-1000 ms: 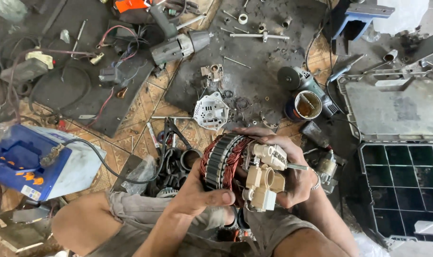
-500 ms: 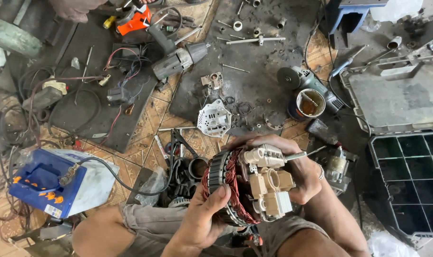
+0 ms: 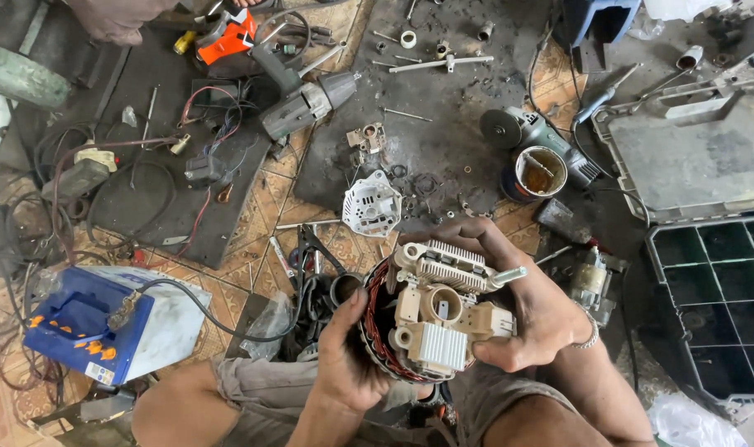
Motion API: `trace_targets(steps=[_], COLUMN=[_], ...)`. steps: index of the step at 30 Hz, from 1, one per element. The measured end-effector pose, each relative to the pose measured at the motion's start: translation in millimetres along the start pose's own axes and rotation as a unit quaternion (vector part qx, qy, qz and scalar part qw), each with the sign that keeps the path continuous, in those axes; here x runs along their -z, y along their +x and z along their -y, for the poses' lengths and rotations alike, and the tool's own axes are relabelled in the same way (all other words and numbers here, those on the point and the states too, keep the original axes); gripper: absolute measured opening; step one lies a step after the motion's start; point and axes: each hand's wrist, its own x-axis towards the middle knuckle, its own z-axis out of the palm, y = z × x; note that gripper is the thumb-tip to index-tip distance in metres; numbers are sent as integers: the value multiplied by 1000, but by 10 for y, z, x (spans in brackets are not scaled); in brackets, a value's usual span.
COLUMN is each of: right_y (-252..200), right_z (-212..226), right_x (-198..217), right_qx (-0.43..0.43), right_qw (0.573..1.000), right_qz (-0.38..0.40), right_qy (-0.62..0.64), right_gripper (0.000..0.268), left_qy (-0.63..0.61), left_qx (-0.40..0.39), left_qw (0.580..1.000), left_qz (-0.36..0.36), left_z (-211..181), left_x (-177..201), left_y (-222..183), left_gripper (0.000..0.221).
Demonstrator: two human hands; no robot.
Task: Repairing an alternator by soldering internal components and assembling the stator and housing.
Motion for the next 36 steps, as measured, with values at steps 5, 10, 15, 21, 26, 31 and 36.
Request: trace_targets(steps=[5,10,15,21,26,31,36], right_y=[-40,-55,-132,-286,-257,-294,-212], right_z=[45,51,-26,-213,-226,-429,-492], right_x=[-73,-83,-49,2,-16,-48,-90], right_qx=[1,4,-10,-32,-38,-48,-46], right_qw=[999,997,995,996,996,985,994], right_qz=[-33,-53,-73,-82,-80,-104,-94], right_qy=[-29,-56,-71,-21,11,127,33], right_gripper=[96,100,96,101,97,97,86], left_qy=[22,3,-68,-67,-108,-40,75], left_qx=[-28,-15,32,14,15,-39,-166], left_qw=[999,999,997,997,992,984,983], left_qz=[-34,-28,-27,-30,60,169,-35], left_z=[9,16,34,100,130,253,266], left_x=[126,155,50,-172,-3,337,231], left_y=[42,49,-3,-94,-238,-322,-162], left_gripper=[56,58,65,65,69,73,64])
